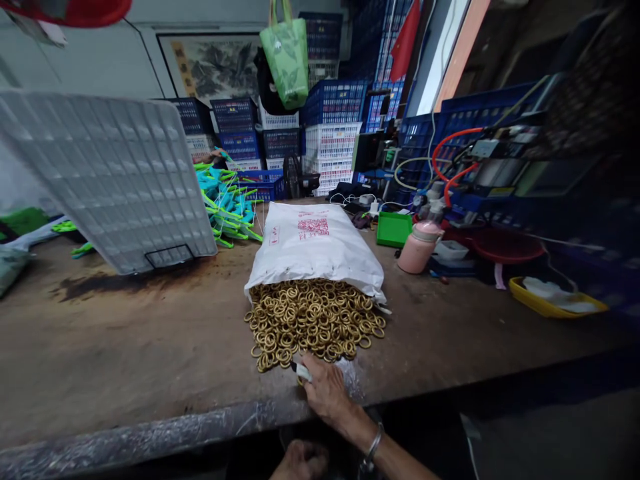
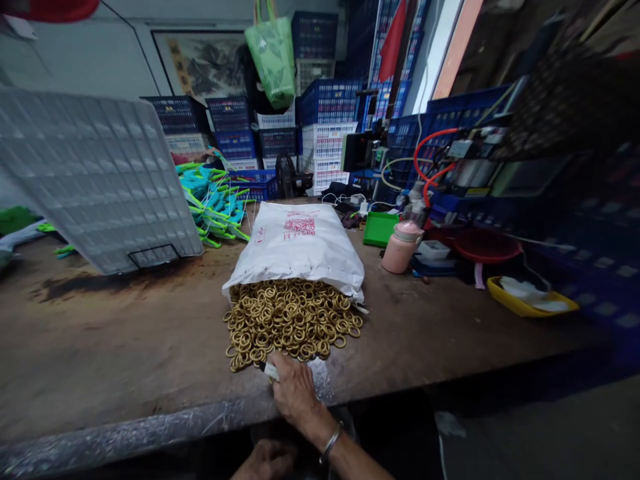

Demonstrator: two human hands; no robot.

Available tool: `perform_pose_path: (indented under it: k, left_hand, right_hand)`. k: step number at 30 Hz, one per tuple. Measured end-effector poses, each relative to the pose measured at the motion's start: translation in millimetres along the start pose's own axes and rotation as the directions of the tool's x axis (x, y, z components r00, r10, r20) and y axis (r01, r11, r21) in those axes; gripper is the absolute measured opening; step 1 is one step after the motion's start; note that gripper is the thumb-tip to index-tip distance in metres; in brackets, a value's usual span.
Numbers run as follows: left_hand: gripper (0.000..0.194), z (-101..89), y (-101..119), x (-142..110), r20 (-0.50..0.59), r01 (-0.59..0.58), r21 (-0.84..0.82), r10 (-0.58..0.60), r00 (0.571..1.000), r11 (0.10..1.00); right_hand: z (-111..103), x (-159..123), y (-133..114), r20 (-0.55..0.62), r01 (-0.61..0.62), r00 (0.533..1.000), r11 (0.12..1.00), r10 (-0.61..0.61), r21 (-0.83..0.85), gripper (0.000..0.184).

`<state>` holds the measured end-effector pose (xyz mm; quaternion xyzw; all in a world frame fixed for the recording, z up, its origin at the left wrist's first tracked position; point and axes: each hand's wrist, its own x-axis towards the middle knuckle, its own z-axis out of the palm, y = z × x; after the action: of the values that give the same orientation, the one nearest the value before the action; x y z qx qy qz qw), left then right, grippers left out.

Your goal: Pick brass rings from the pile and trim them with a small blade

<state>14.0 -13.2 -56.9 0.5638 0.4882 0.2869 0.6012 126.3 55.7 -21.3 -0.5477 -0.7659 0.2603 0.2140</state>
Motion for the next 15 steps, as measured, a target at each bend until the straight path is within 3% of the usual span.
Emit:
perform_pose_path:
  k: [2,4,7,8,10,12,15]
  left_hand:
    - [0.022,-1.7,-5,-7,-0.023,-0.04,0.027,0.041,0.999,0.999]
    - [0.027,-5.6,-7,-12,-0.15,-0.063,0.018,0.065,0.987,0.998]
    - [0.036,-13.6,-1,-12,-0.427,-0.143,0.061,0.156,0.891,0.988]
    - [0.036,-15.9,3,-10,-0.466,-0.184,0.115,0.216,0.858,0.976]
    - [0.033,-18.0,11,-4,-0.439,-0.267,0.228,0.344,0.83,0.936]
    - [0.028,-16.5,18,2,-0.346,-0.355,0.304,0.449,0.823,0.884]
    - [0.025,-9.6,21,9,-0.269,-0.439,0.332,0.53,0.804,0.835]
  right_hand:
    - [-2,0,5,-0.001,-0.046,0.999,0.993,0.047,0.108,0.017]
    - [-4,-2,9,0.015,-0.116,0.993,0.961,0.116,0.251,0.012]
    - [-6,-8,13,0.108,-0.238,0.971,0.819,0.213,0.523,0.009]
    - [-7,-11,14,0.165,-0.291,0.956,0.742,0.241,0.604,0.008]
    - [-9,-17,13,0.294,-0.402,0.915,0.578,0.275,0.71,0.009]
    - [-13,-24,11,0.39,-0.48,0.876,0.441,0.284,0.758,0.014]
    - [-20,-32,9,0.457,-0.541,0.836,0.312,0.304,0.781,0.022]
